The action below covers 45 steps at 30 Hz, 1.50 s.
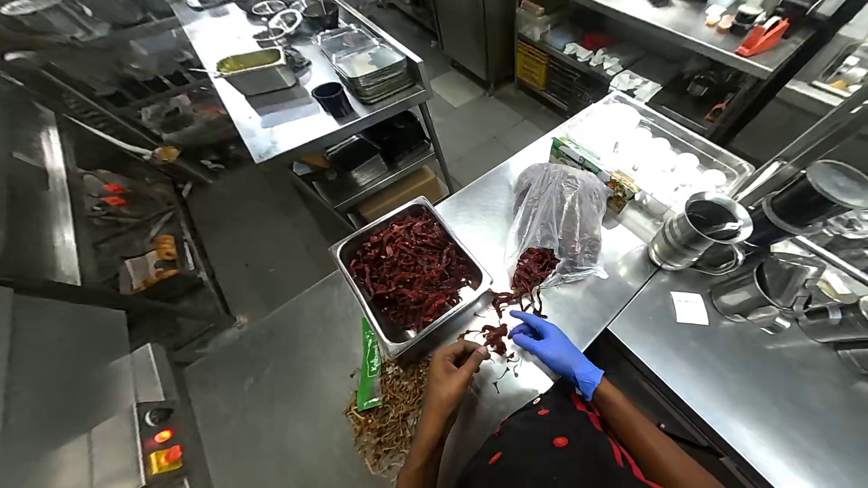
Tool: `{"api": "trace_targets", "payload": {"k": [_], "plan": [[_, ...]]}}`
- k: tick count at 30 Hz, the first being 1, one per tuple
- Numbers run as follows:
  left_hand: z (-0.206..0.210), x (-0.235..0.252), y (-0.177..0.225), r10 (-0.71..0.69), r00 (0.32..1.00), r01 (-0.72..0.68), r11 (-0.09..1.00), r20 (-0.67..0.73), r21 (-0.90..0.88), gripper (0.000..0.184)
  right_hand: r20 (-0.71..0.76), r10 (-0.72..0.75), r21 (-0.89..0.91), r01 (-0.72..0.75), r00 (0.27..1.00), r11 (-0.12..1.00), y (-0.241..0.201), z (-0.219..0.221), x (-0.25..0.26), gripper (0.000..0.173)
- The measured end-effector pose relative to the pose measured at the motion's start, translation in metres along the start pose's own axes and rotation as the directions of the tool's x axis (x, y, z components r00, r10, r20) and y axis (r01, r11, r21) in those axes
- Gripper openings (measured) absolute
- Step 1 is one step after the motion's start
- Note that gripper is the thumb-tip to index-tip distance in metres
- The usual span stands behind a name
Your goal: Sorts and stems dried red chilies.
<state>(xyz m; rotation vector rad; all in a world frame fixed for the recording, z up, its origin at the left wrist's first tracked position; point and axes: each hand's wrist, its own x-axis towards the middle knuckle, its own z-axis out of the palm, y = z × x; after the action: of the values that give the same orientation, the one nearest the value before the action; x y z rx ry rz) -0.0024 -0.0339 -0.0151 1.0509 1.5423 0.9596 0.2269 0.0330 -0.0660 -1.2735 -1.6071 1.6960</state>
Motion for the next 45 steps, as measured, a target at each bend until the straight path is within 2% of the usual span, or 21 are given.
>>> {"api": "trace_targets", "payload": {"k": [2,4,6,9,11,16,20,23,26,32,38,42,45], "plan": [[-0.001,-0.002,-0.001,0.022,0.999,-0.016,0.994,0.049,-0.106,0.014,0.068,-0.02,-0.062,0.025,0.997,0.998,-0.008,0.002,0.0,0.054],[-0.003,-0.002,-0.004,0.023,0.995,0.0,0.977,0.101,-0.215,0.016,0.076,-0.065,-0.094,0.072,0.995,0.993,-0.008,0.005,0.0,0.038],[-0.004,-0.001,-0.006,0.01,0.995,0.015,0.971,0.101,-0.24,0.018,0.047,-0.092,-0.093,0.096,0.995,0.991,-0.007,0.006,0.0,0.02],[-0.001,0.005,-0.004,-0.01,0.998,0.008,1.0,-0.066,-0.019,0.016,0.031,-0.048,0.047,0.047,0.998,0.998,-0.01,0.007,0.001,0.017],[0.002,0.011,0.003,0.008,0.992,-0.004,0.999,-0.129,0.037,0.017,0.068,-0.003,0.172,-0.009,0.998,0.985,-0.012,0.006,0.002,0.019],[0.014,0.025,0.017,0.088,0.986,-0.103,0.989,-0.143,-0.104,0.018,0.222,-0.011,0.439,-0.09,0.975,0.894,-0.013,0.004,0.009,0.033],[0.013,0.031,0.017,0.064,0.981,-0.095,0.983,-0.185,-0.16,0.019,0.288,-0.095,0.61,-0.106,0.953,0.785,-0.016,0.006,0.007,0.021],[0.004,0.032,0.01,0.014,0.98,-0.063,0.968,-0.197,-0.242,0.022,0.288,-0.131,0.598,-0.071,0.949,0.799,-0.015,0.004,0.007,0.022],[-0.005,0.032,0.006,-0.048,0.976,-0.025,0.944,-0.212,-0.328,0.023,0.28,-0.09,0.561,-0.087,0.956,0.823,-0.017,0.002,0.006,0.022],[-0.01,0.028,-0.002,-0.121,0.967,0.03,0.928,-0.223,-0.372,0.024,0.271,-0.052,0.561,-0.114,0.961,0.82,-0.014,0.007,0.009,0.018],[-0.007,0.021,-0.004,-0.173,0.966,0.085,0.916,-0.193,-0.393,0.024,0.298,-0.096,0.5,-0.07,0.95,0.863,-0.01,0.002,0.013,0.043],[-0.005,0.019,-0.005,-0.165,0.971,0.09,0.924,-0.174,-0.371,0.023,0.311,-0.09,0.57,-0.109,0.946,0.814,-0.016,0.007,0.014,0.033],[-0.004,0.019,-0.005,-0.136,0.981,0.081,0.937,-0.141,-0.341,0.023,0.309,-0.095,0.565,-0.103,0.946,0.818,-0.019,0.011,0.014,0.032]]}}
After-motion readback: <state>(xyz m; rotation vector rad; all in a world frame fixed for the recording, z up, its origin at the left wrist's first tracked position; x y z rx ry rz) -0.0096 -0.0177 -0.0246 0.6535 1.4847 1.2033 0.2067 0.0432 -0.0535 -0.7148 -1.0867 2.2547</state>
